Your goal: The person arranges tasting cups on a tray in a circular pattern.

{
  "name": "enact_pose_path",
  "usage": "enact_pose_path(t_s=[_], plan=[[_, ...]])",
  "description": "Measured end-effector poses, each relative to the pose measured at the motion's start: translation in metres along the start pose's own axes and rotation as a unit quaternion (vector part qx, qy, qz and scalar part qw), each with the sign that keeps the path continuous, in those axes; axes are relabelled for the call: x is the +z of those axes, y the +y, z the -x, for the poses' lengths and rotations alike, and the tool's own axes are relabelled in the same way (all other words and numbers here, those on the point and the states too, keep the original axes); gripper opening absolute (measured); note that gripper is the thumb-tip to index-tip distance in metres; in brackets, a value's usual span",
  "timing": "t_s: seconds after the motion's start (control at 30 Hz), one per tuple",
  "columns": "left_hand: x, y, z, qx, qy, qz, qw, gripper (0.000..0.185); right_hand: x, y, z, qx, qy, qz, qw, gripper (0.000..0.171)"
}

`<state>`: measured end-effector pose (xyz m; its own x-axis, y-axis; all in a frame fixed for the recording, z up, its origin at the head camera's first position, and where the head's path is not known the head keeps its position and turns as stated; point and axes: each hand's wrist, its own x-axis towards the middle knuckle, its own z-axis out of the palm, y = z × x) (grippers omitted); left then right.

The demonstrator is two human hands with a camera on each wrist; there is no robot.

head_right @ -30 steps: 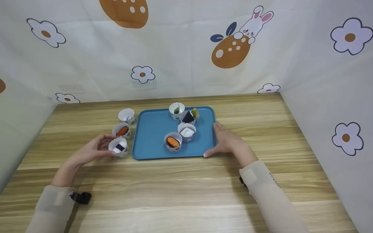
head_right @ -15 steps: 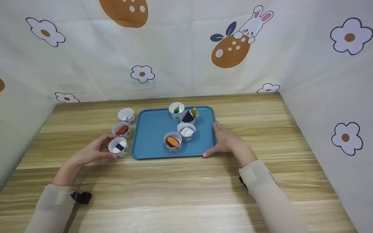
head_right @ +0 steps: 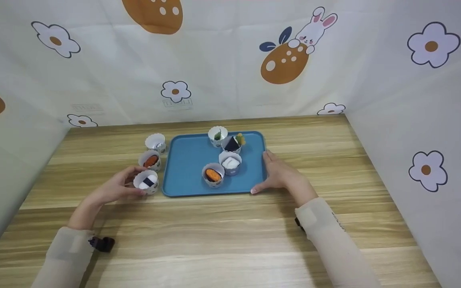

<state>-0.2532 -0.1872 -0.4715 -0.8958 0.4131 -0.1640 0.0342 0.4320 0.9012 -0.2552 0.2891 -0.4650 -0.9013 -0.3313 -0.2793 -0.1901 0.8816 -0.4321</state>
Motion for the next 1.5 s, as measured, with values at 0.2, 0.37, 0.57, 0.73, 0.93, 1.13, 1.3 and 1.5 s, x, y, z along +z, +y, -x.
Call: enact_pose_path(t_s=[0.2, 0.37, 0.57, 0.73, 0.93, 1.13, 1.3, 1.5], plan=[[0.001, 0.001, 0.000, 0.016, -0.002, -0.004, 0.9999, 0.060, 0.001, 0.001, -0.001, -0.005, 0.003, -0.007, 1.000, 0.136], [0.001, 0.002, 0.001, 0.022, -0.003, -0.013, 0.9997, 0.056, 0.001, 0.001, -0.001, 0.003, -0.003, -0.005, 1.000, 0.136], [0.001, 0.003, 0.000, 0.014, -0.004, -0.012, 0.9998, 0.056, 0.000, 0.001, 0.000, 0.001, 0.000, 0.000, 1.000, 0.137], [0.000, 0.003, 0.000, 0.018, -0.006, -0.007, 0.9998, 0.055, 0.001, 0.002, 0.000, 0.003, 0.002, 0.005, 1.000, 0.137], [-0.001, 0.005, 0.000, 0.027, -0.006, -0.027, 0.9993, 0.055, 0.001, 0.001, 0.000, 0.004, 0.003, 0.008, 1.000, 0.137], [0.000, 0.009, -0.001, 0.038, 0.000, -0.055, 0.9977, 0.057, 0.001, 0.001, 0.000, 0.000, 0.004, 0.003, 1.000, 0.135], [-0.001, 0.011, -0.002, 0.043, 0.002, -0.064, 0.9970, 0.056, 0.000, 0.000, 0.001, 0.001, 0.003, -0.003, 1.000, 0.135], [-0.003, 0.017, -0.001, 0.043, 0.001, -0.065, 0.9969, 0.056, 0.000, 0.001, 0.001, 0.002, 0.003, -0.003, 1.000, 0.135]])
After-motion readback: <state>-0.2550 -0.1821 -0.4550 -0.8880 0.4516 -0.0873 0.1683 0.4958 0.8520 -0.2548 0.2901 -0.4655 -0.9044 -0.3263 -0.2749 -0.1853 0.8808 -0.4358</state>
